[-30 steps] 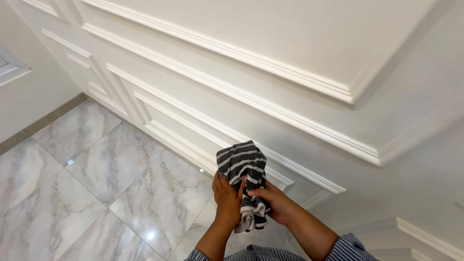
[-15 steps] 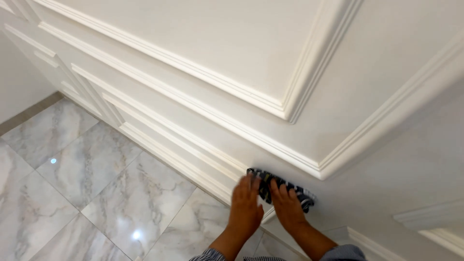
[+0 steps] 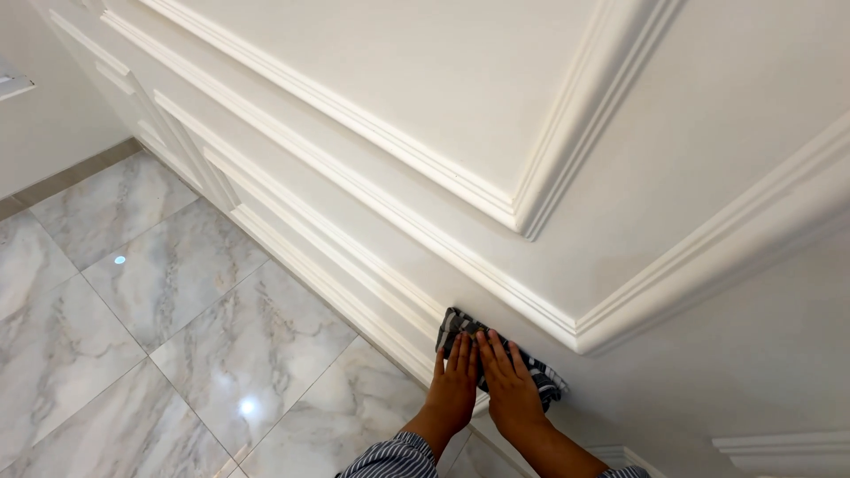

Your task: Cleaning a window pane and decorative wall moldings using a striped cloth rag.

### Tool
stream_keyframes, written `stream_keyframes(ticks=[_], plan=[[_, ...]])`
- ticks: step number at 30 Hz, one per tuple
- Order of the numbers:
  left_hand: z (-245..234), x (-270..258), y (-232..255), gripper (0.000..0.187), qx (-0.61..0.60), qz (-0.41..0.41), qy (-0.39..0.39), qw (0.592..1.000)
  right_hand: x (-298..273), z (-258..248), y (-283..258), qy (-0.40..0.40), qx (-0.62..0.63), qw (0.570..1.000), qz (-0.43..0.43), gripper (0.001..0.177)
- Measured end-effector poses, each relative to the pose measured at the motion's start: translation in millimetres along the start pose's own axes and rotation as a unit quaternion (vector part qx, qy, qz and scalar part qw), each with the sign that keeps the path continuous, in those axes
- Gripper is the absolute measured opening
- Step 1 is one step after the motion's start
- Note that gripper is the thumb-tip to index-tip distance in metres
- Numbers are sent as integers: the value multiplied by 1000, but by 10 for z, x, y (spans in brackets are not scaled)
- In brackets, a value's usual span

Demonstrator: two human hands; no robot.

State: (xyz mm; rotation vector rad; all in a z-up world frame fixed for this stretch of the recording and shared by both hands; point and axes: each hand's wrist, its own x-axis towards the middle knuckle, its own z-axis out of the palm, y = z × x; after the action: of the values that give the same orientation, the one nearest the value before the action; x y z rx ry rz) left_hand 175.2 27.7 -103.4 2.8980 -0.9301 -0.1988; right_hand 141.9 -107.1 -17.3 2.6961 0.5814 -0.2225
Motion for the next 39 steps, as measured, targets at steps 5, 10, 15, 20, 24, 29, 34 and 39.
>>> stream_keyframes(ticks=[5,10,15,20,24,29,34,39], plan=[[-176,94,28,85,52,-6,-77,996,98,32,22,30,107,994,-11,79],[10,250,-62,79,54,-46,-80,994,247,-27,-20,25,167,985,-18,83],[-225,226,-413,82,16,-103,-104,989,581,-239,-146,-16,208,978,-17,83],[-240,266,-956,79,11,-128,-74,989,1062,-265,-311,17,204,978,-37,84],[-251,297,-1511,77,32,-123,-64,990,1503,-600,-496,-29,191,981,-31,87],[-446,291,-2227,75,10,-121,-78,990,2156,-612,-773,-30,141,989,-30,82],[-671,264,-2989,75,-31,-125,-59,990,2790,-805,-1082,-35,81,996,-8,75],[-1061,-8,-3715,80,-108,-173,-28,979,3399,-1091,-1421,-60,55,996,38,74]])
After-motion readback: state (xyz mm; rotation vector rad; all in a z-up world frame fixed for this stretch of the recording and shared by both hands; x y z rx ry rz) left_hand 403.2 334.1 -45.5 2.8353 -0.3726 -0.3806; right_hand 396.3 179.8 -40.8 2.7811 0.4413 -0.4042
